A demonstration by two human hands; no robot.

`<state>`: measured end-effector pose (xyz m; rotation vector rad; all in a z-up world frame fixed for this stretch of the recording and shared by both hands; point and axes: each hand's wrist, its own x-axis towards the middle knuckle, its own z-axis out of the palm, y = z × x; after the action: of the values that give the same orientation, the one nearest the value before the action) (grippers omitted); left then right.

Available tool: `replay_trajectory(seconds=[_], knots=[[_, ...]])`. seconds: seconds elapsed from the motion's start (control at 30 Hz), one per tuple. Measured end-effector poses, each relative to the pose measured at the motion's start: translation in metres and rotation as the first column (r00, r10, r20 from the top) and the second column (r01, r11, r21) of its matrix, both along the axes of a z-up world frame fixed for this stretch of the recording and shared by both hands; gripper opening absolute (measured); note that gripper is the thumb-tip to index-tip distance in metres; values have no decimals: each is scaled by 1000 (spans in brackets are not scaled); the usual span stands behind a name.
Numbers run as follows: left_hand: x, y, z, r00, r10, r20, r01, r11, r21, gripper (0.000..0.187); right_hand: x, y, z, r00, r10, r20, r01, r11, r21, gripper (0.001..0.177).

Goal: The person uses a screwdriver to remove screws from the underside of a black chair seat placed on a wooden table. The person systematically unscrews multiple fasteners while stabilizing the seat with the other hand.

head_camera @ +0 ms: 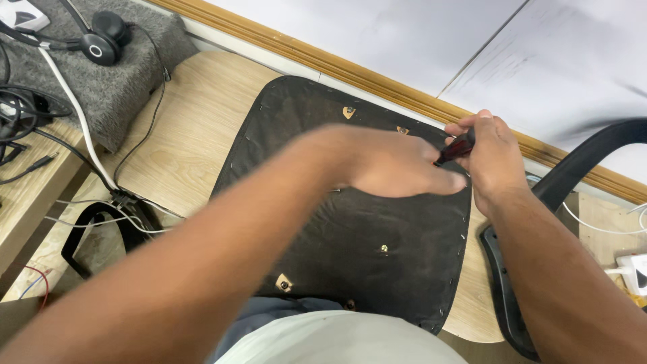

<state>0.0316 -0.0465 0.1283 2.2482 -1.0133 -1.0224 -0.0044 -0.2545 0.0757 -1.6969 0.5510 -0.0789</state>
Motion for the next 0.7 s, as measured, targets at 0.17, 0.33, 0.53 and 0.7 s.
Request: replay_trajectory(seconds=[0.17, 0.33, 0.53, 0.7], knots=[[76, 103, 12, 964, -264, 1, 259, 945, 202, 69, -5, 1, 2, 999, -14, -43, 12, 999, -38, 35], [212, 83, -127, 887, -310, -342, 147, 892, -428, 64, -2, 13, 3, 999, 33, -36, -35, 996, -82, 35], [352, 43, -234, -6, -952, -307, -77, 307, -949, 58, 0, 18, -2, 997, 78, -8, -78, 988, -132, 35], [356, 54, -224, -249, -879, -405, -15, 422, -906, 61, -4, 14, -5, 999, 51, -13, -53, 988, -144, 35]])
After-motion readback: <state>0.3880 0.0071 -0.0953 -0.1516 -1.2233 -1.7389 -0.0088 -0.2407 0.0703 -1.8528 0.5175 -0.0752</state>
